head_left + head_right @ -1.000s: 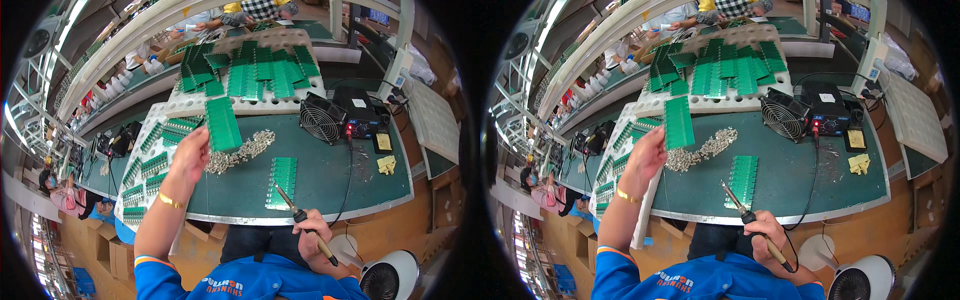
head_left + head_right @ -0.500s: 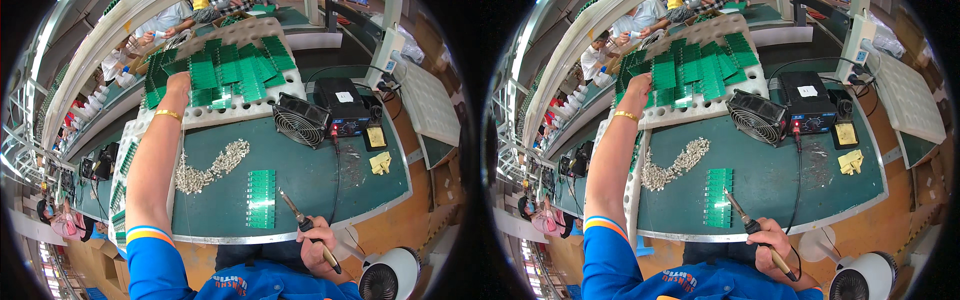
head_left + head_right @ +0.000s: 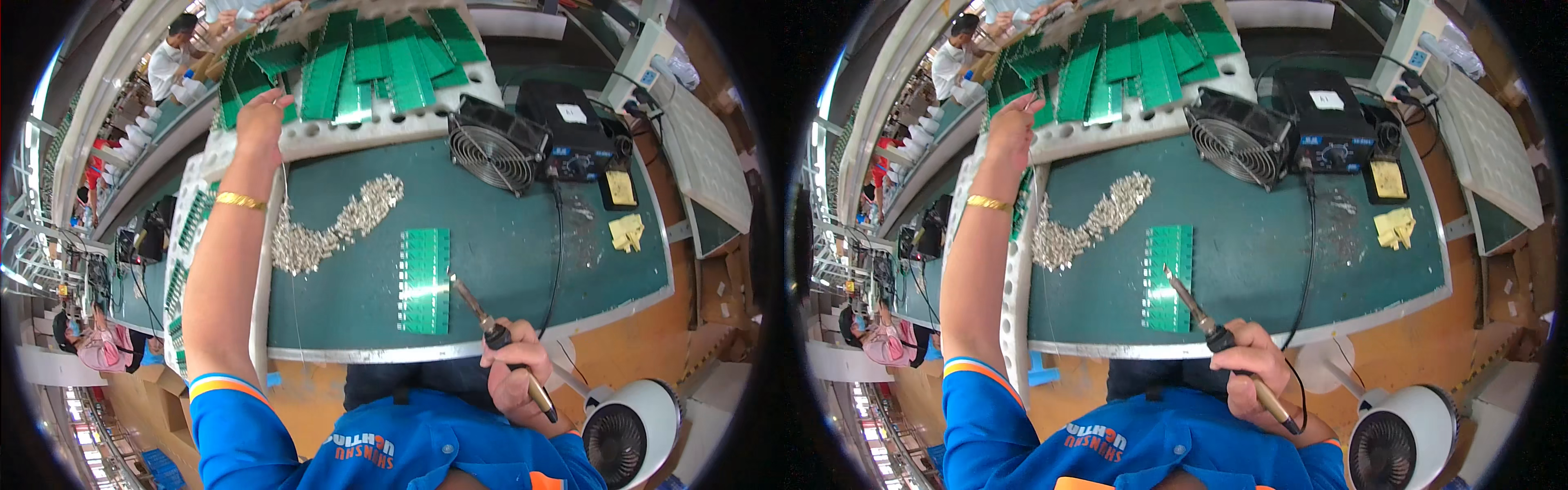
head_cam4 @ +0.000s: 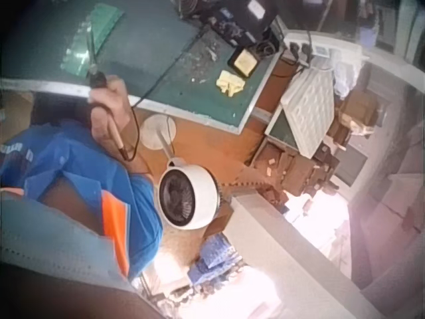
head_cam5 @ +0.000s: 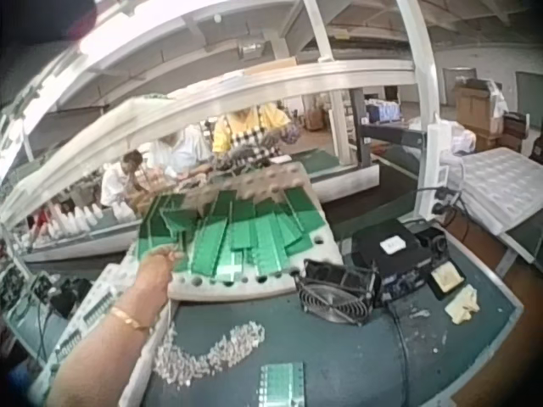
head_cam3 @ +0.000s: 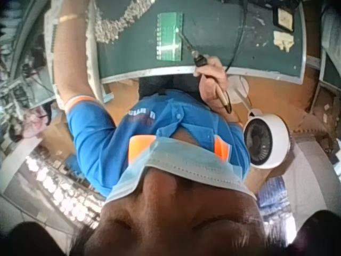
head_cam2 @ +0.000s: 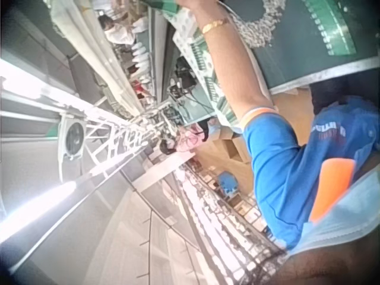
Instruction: The person solders components onto circuit boards using a soldering iron, places a soldered board onto a tray, and solders components onto another circuit board.
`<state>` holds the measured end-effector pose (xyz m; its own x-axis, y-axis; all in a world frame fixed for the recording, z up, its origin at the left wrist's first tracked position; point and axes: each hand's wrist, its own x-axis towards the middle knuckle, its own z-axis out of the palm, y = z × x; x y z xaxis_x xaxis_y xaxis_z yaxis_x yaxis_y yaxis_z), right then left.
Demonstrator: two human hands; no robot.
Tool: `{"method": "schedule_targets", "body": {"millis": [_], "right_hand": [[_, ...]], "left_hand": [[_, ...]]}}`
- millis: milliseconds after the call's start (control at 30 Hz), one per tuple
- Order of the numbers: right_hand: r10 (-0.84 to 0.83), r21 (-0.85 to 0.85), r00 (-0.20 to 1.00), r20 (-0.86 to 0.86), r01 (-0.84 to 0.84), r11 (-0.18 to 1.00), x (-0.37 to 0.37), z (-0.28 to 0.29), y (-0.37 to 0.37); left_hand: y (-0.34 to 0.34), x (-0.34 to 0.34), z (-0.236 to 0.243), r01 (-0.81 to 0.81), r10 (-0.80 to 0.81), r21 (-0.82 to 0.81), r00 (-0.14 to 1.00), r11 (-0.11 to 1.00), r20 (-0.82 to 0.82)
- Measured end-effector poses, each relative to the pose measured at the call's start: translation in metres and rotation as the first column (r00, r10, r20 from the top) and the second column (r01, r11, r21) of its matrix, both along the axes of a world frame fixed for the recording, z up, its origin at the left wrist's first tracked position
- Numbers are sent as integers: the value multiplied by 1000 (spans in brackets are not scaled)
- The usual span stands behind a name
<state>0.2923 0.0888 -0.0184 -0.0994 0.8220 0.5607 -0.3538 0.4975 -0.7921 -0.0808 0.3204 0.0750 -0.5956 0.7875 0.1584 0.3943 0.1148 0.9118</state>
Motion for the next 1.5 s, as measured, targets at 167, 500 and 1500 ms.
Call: {"method": "schedule_targets", "body": {"millis": [167,500,1500], "right_hand": [[-31,25,998,62,30,999,4,-5,-8],[-65,33,972,227,59,998,-15,4,-21],[-169,-10,850,499,200,980,-36,28,54]], "left_hand": [[-100,36,-2,300,-306,89,830,950,467],[-270,153,-38,615,-471,48,548,787,691],[-206,111,-72,195,-186,72,975,978,-123]]}}
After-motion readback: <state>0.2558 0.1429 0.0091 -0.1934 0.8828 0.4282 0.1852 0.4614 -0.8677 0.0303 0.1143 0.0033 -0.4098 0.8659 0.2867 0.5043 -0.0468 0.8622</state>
